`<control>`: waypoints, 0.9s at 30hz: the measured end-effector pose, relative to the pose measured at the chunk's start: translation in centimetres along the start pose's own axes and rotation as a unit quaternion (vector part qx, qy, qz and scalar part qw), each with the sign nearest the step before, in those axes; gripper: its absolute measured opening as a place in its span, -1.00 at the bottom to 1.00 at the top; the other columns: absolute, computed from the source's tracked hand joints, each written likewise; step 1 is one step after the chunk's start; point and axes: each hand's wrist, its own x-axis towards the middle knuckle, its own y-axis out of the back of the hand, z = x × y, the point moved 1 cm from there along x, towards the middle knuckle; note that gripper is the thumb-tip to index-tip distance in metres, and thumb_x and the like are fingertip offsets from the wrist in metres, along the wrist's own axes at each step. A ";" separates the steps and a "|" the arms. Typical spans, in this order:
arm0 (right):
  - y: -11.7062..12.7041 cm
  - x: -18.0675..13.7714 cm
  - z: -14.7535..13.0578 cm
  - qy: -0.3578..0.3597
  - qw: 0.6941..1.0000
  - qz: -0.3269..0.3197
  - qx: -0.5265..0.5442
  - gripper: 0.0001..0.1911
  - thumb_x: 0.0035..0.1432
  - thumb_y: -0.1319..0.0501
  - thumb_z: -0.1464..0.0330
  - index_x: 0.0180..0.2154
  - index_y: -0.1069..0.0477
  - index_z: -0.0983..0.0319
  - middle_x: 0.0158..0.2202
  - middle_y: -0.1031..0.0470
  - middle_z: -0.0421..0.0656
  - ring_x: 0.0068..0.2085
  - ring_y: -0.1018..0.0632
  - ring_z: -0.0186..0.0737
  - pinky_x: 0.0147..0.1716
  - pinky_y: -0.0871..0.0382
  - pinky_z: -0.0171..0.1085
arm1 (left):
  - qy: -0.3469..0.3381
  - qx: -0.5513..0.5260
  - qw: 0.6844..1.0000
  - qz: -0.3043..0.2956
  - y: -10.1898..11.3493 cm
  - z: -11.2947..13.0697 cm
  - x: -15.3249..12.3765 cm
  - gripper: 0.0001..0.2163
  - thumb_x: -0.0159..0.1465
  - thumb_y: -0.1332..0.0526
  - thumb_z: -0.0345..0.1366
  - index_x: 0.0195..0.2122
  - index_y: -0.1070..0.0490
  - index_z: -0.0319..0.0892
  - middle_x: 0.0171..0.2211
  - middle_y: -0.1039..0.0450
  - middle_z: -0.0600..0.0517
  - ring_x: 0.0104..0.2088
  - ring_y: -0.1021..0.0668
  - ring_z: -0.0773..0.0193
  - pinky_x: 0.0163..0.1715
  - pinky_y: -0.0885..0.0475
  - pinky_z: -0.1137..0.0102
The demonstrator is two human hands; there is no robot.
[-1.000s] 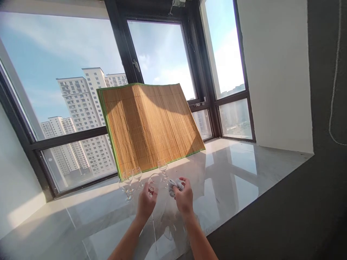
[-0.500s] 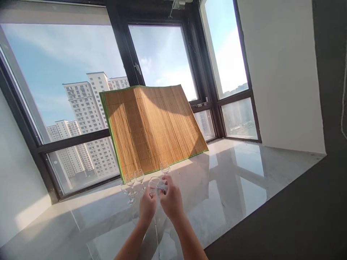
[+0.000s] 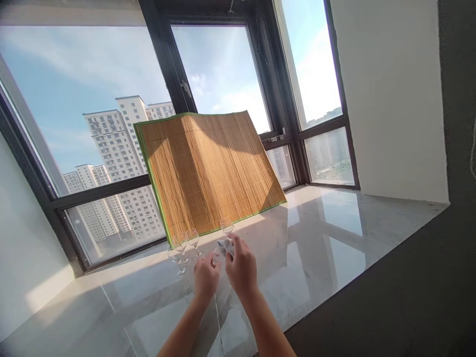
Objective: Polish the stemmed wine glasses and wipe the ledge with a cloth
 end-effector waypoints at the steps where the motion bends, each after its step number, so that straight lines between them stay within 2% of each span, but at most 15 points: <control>1: 0.1 0.1 0.3 -0.009 1.000 0.011 -0.006 -0.63 0.15 -0.08 0.52 -0.01 -0.32 0.14 -0.21 -0.55 -0.09 -0.18 -0.57 -0.10 -0.22 -0.36 -0.26 | 0.006 -0.009 1.000 0.008 0.0 -0.1 0.1 -0.72 0.16 -0.17 -0.43 -0.14 -0.55 -0.09 -0.43 -0.49 -0.02 -0.16 -0.51 0.05 -0.07 -0.30 0.22; 4: 0.3 0.4 1.2 -0.036 0.999 0.020 -0.025 -0.65 0.16 -0.09 0.49 -0.02 -0.32 0.15 -0.22 -0.56 -0.10 -0.21 -0.58 -0.10 -0.25 -0.35 -0.26 | -0.001 -0.027 0.999 0.030 0.0 -0.4 0.2 -0.70 0.17 -0.15 -0.43 -0.14 -0.57 -0.06 -0.31 -0.56 -0.05 -0.11 -0.49 0.04 -0.05 -0.30 0.20; 8: 0.7 0.3 2.4 -0.060 0.997 -0.014 -0.054 -0.66 0.14 -0.09 0.48 -0.02 -0.33 0.15 -0.23 -0.57 -0.10 -0.26 -0.60 -0.10 -0.31 -0.33 -0.28 | -0.040 -0.054 0.997 0.043 -0.2 -0.4 0.2 -0.71 0.18 -0.13 -0.40 -0.16 -0.59 -0.04 -0.22 -0.59 -0.04 -0.06 -0.49 0.05 0.01 -0.30 0.17; 12: 0.7 -0.3 3.2 -0.094 0.994 -0.013 -0.048 -0.63 0.11 -0.10 0.46 -0.02 -0.34 0.15 -0.25 -0.58 -0.09 -0.31 -0.59 -0.11 -0.36 -0.32 -0.28 | -0.030 -0.156 0.986 0.044 -0.6 -0.4 0.3 -0.73 0.26 -0.09 -0.28 -0.11 -0.53 -0.13 -0.14 -0.58 -0.09 -0.08 -0.54 0.09 -0.04 -0.38 0.24; 15: 0.1 -0.8 3.2 -0.124 0.992 -0.016 0.021 -0.62 0.03 -0.14 0.45 -0.05 -0.35 0.15 -0.34 -0.55 -0.17 -0.36 -0.57 -0.16 -0.36 -0.34 -0.29 | 0.005 -0.217 0.976 0.015 -1.0 -0.3 0.3 -0.68 0.28 -0.07 -0.24 0.00 -0.43 -0.19 -0.13 -0.57 -0.11 -0.16 -0.58 0.13 -0.13 -0.42 0.30; 17: -0.4 -1.1 2.9 -0.143 0.985 -0.028 0.096 -0.62 -0.02 -0.16 0.43 -0.09 -0.36 0.15 -0.40 -0.53 -0.23 -0.39 -0.56 -0.19 -0.35 -0.36 -0.30 | 0.016 -0.228 0.973 -0.037 -1.4 -0.4 0.3 -0.67 0.28 -0.06 -0.26 0.04 -0.37 -0.21 -0.27 -0.59 -0.06 -0.29 -0.60 0.17 -0.24 -0.42 0.33; 19: -0.7 -1.2 2.3 -0.160 0.973 -0.044 0.161 -0.62 -0.05 -0.18 0.40 -0.11 -0.36 0.16 -0.43 -0.51 -0.26 -0.43 -0.54 -0.21 -0.37 -0.37 -0.31 | 0.027 -0.218 0.973 -0.077 -1.5 -0.4 0.2 -0.69 0.28 -0.04 -0.31 0.02 -0.35 -0.22 -0.41 -0.56 0.00 -0.39 -0.58 0.19 -0.34 -0.39 0.37; 21: -0.7 -1.2 1.7 -0.172 0.965 -0.056 0.192 -0.61 -0.07 -0.20 0.39 -0.11 -0.37 0.17 -0.43 -0.50 -0.26 -0.44 -0.53 -0.22 -0.39 -0.36 -0.31 | 0.050 -0.178 0.980 -0.076 -1.2 -0.5 0.1 -0.72 0.28 -0.03 -0.34 -0.02 -0.37 -0.21 -0.43 -0.55 0.00 -0.39 -0.57 0.19 -0.35 -0.35 0.38; 24: -0.3 -1.1 1.0 -0.165 0.964 -0.057 0.202 -0.59 -0.06 -0.22 0.38 -0.08 -0.36 0.17 -0.42 -0.50 -0.26 -0.43 -0.52 -0.24 -0.39 -0.36 -0.32 | 0.063 -0.085 0.993 -0.059 -0.3 -0.3 0.2 -0.74 0.31 -0.03 -0.35 -0.03 -0.39 -0.19 -0.36 -0.57 -0.05 -0.31 -0.59 0.15 -0.27 -0.33 0.35; 27: 0.1 -1.0 0.8 -0.142 0.968 -0.038 0.205 -0.61 0.01 -0.20 0.38 -0.05 -0.34 0.16 -0.41 -0.50 -0.26 -0.43 -0.51 -0.25 -0.40 -0.35 -0.34 | 0.041 0.016 0.997 -0.064 0.4 -0.2 0.2 -0.70 0.29 -0.04 -0.40 0.01 -0.42 -0.17 -0.39 -0.58 -0.06 -0.28 -0.60 0.12 -0.15 -0.30 0.29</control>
